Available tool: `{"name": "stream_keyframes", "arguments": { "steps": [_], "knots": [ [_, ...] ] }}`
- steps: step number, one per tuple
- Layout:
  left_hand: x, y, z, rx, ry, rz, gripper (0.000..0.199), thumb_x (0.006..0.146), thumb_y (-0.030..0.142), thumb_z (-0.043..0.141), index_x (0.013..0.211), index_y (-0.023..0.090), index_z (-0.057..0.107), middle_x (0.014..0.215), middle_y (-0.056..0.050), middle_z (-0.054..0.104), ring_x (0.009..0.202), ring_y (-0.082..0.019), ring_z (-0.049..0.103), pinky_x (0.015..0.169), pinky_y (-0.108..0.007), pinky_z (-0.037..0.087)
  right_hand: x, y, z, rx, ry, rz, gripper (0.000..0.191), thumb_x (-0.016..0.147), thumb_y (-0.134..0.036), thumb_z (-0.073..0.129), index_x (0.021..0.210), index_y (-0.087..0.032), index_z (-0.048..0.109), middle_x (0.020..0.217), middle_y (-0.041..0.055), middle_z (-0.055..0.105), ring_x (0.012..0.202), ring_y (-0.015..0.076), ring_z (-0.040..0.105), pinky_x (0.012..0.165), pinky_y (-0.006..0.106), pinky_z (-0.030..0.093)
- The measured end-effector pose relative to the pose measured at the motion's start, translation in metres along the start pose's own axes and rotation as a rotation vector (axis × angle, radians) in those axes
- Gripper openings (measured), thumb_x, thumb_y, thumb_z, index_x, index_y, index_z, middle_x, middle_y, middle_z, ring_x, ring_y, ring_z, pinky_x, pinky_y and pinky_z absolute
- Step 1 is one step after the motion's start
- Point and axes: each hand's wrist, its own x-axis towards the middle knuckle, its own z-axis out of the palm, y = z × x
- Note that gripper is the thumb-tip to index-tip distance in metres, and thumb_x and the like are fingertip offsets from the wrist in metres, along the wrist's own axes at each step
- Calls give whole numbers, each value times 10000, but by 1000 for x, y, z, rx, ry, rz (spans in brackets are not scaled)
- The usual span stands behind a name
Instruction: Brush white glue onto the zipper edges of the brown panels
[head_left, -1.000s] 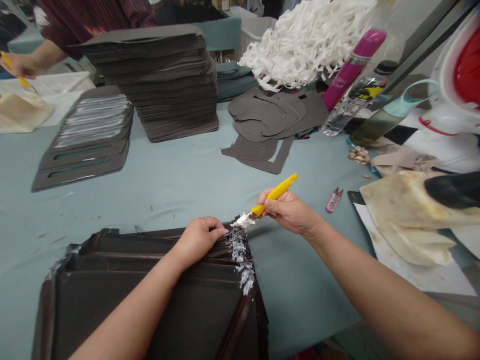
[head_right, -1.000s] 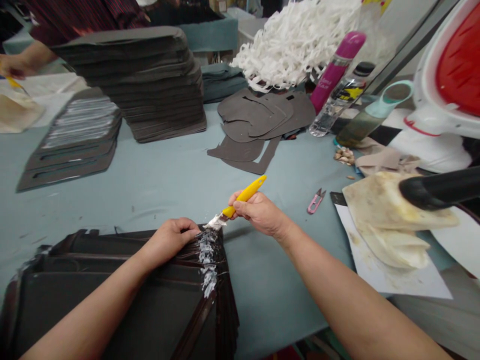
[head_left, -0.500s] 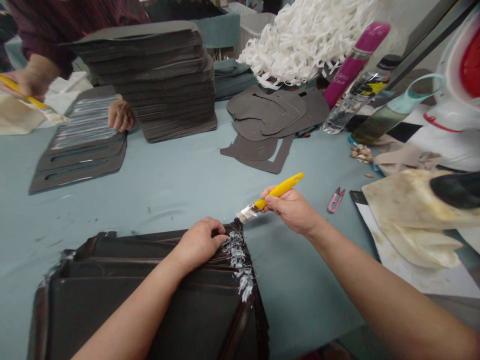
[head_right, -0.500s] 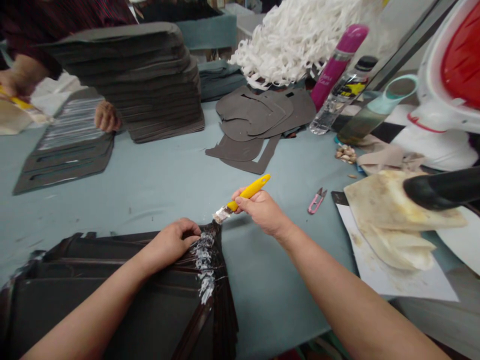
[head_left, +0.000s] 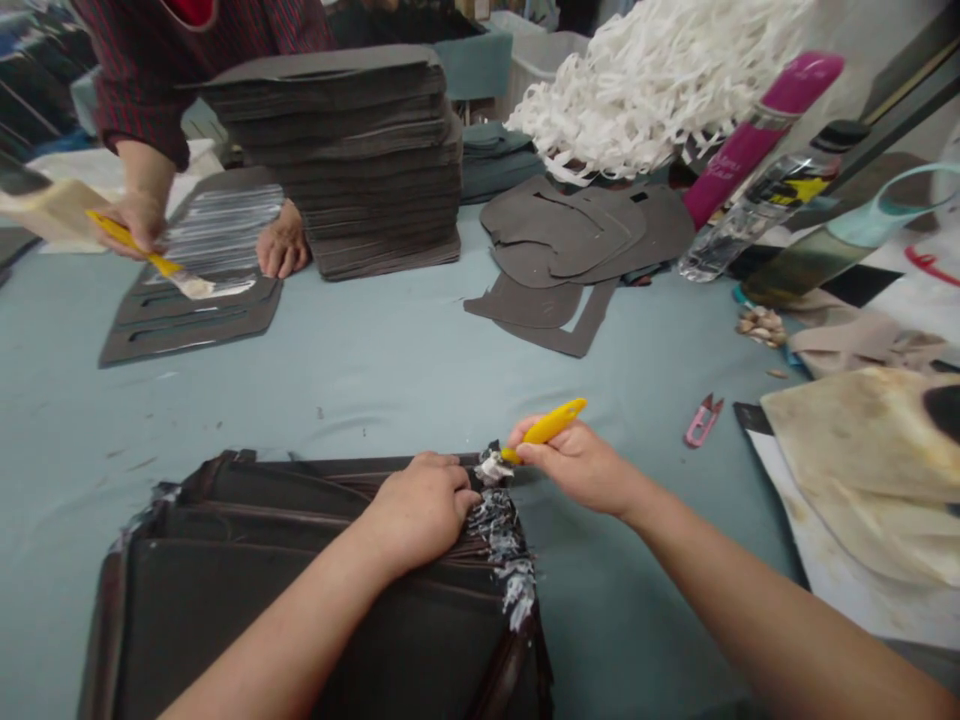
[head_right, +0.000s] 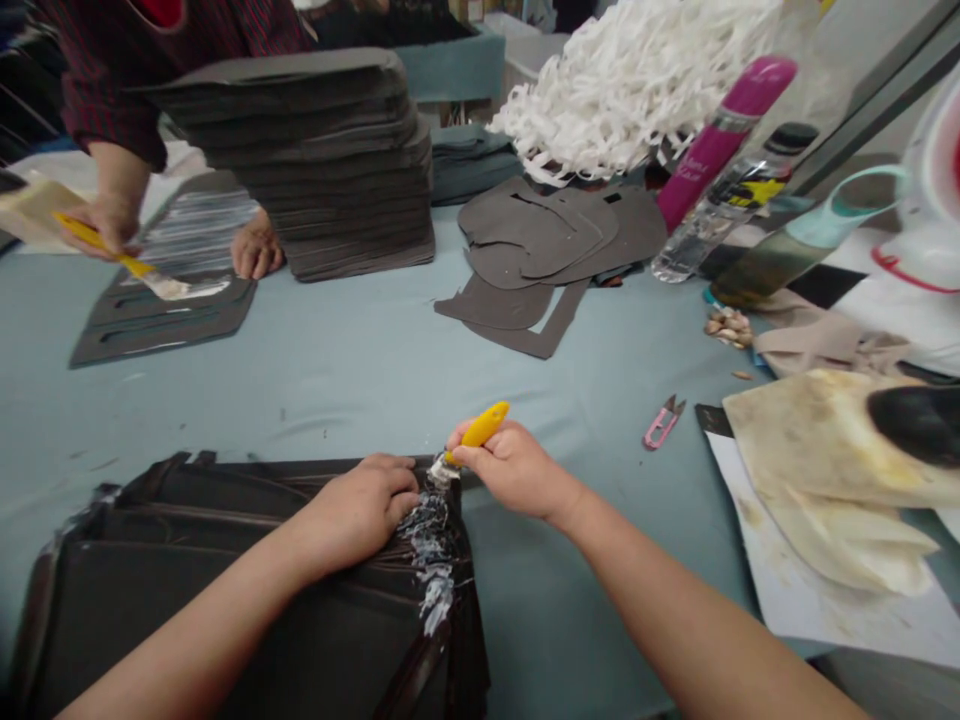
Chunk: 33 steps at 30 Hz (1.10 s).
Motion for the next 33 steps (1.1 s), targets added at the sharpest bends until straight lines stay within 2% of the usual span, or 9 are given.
{"name": "stream_keyframes", "arguments": {
  "steps": [2,6,10,15,18,20,24,29,33],
  "knots": [
    [1,-1,0,8,11,7,271,834,336,403,826,211,643,1023,-75,614,1060,-237,493,908,-336,390,0,7,4,-26,-8,22,119,752,-271,501,727,-186,581,731,13,579,709,158,523,704,299,409],
    [1,1,0,20,89,-23,166,791,334,488,817,211,596,954,-66,613,952,-240,534,828,-348,412,3,13,0,-88,175,-1,122,752,-287,511,751,-190,584,752,23,592,738,174,526,730,327,405],
    [-1,3,4,-52,191,-134,183,757,327,552,896,209,536,897,-48,622,852,-213,565,747,-302,419,4,6,-10,35,250,-16,130,754,-306,528,768,-186,575,724,16,572,689,157,520,679,309,423],
    [-1,0,9,-54,210,-113,156,796,326,507,704,208,553,793,-24,611,759,-179,555,665,-269,390,5,11,-6,278,26,131,189,691,-349,613,728,-168,571,649,-1,551,600,127,503,605,275,426],
    [-1,-1,11,-80,227,-121,167,785,342,523,688,210,560,772,-15,612,736,-174,549,641,-264,380,5,13,-7,384,-78,105,190,684,-343,644,738,-169,590,672,5,564,622,127,509,612,266,420],
    [-1,-2,11,-88,232,-125,167,777,347,533,686,211,566,775,-13,614,734,-173,548,640,-263,379,5,11,-13,417,-90,71,183,691,-336,652,752,-171,600,677,8,571,625,128,512,611,265,414],
    [0,-3,11,-99,217,-140,170,773,349,539,680,212,577,777,-13,616,736,-176,550,649,-268,389,1,8,-23,402,-4,50,163,716,-321,647,789,-181,605,632,-10,561,586,118,500,586,255,393],
    [2,-6,10,-122,209,-43,137,769,300,552,675,208,589,824,-32,622,852,-196,555,754,-286,414,-8,4,-30,399,-117,91,160,691,-318,672,755,-185,610,709,19,590,663,147,533,626,280,413],
    [7,-7,7,-128,147,-20,130,758,264,562,646,199,563,1051,-63,603,1095,-225,476,889,-316,376,-6,9,-33,400,125,89,172,698,-330,647,774,-187,588,647,2,571,608,135,519,582,264,396]
  ]
}}
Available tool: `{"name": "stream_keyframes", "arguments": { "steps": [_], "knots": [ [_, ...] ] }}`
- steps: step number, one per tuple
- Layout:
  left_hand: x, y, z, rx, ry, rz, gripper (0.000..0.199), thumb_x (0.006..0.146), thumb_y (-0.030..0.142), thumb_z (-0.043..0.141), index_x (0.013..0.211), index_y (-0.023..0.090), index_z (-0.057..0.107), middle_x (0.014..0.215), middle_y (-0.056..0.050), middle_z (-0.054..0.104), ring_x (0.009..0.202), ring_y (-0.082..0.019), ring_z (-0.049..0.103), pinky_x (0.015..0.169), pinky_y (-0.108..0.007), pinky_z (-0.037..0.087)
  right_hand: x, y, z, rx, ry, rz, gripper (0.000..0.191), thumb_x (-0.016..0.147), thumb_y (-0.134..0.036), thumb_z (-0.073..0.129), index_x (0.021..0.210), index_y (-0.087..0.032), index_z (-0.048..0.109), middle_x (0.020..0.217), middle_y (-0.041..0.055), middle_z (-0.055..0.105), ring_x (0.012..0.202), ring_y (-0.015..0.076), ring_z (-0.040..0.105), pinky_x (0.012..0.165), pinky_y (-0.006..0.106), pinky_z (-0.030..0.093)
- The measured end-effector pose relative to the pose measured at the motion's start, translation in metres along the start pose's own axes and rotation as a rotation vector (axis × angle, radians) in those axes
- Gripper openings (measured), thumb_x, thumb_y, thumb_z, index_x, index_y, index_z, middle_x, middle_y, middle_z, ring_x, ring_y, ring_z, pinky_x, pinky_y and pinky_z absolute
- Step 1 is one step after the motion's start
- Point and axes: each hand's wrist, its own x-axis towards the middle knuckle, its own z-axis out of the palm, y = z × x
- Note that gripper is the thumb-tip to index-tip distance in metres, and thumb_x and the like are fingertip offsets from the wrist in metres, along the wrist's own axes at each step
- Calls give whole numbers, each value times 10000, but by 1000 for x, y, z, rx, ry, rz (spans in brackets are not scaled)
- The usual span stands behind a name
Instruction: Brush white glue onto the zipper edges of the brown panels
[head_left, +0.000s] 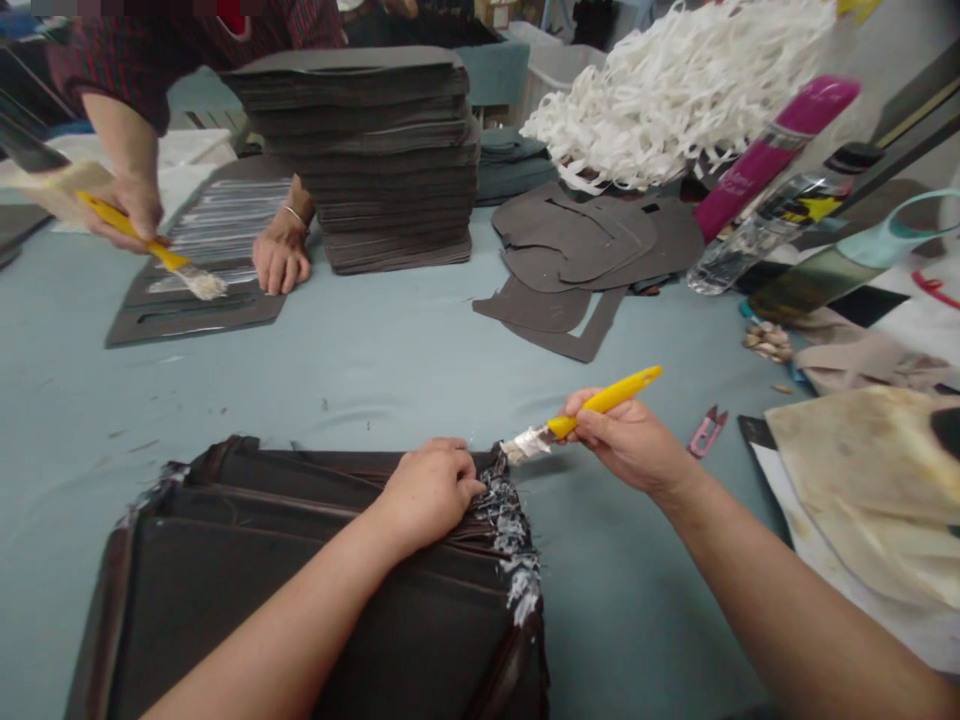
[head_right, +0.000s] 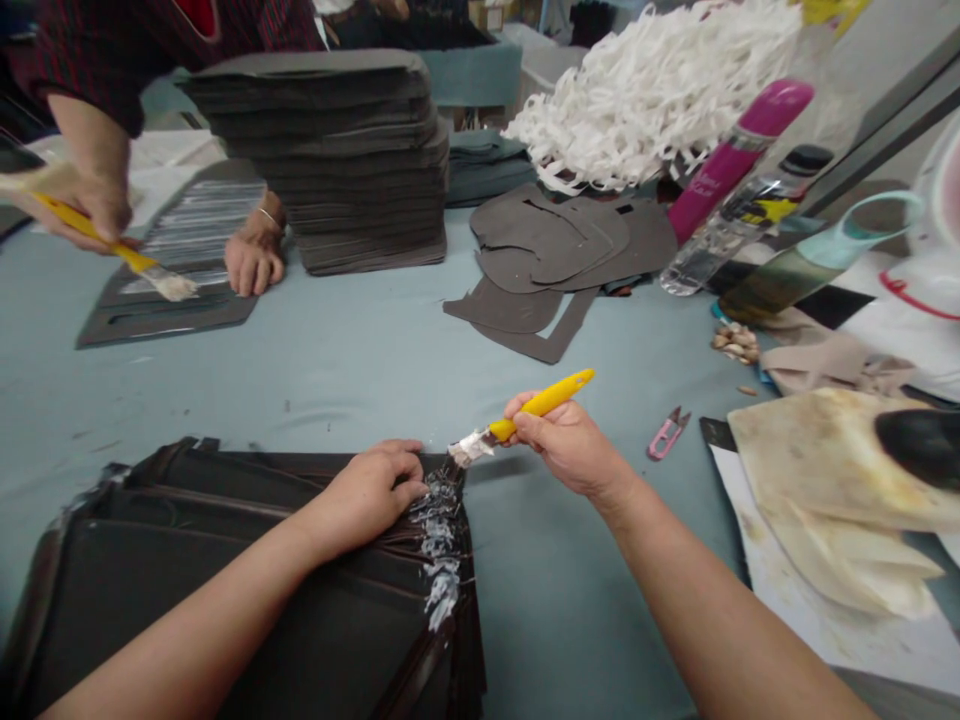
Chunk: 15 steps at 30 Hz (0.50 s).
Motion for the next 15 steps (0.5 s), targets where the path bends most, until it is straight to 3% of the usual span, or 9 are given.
{"name": "stream_keyframes", "arguments": {
  "steps": [7,12,15],
  "knots": [
    [4,1,-1,24,-66,16,124,783,282,502,680,213,493,830,-26,586,898,-207,518,778,-307,412,15,25,24,-383,0,-22,151,720,-298,514,732,-161,574,692,4,559,664,141,504,657,286,392],
    [10,-5,2,9,-60,30,142,768,284,516,659,203,475,800,-28,558,856,-202,497,765,-300,403,11,13,30,-511,118,-156,157,753,-293,478,746,-167,570,711,5,561,689,145,510,676,285,394],
    [16,-9,5,6,-57,47,139,754,279,535,652,199,484,822,-26,553,859,-196,490,785,-300,391,5,9,33,-516,22,-153,151,768,-281,469,740,-171,570,703,2,567,676,139,517,660,273,402]
  ]
}}
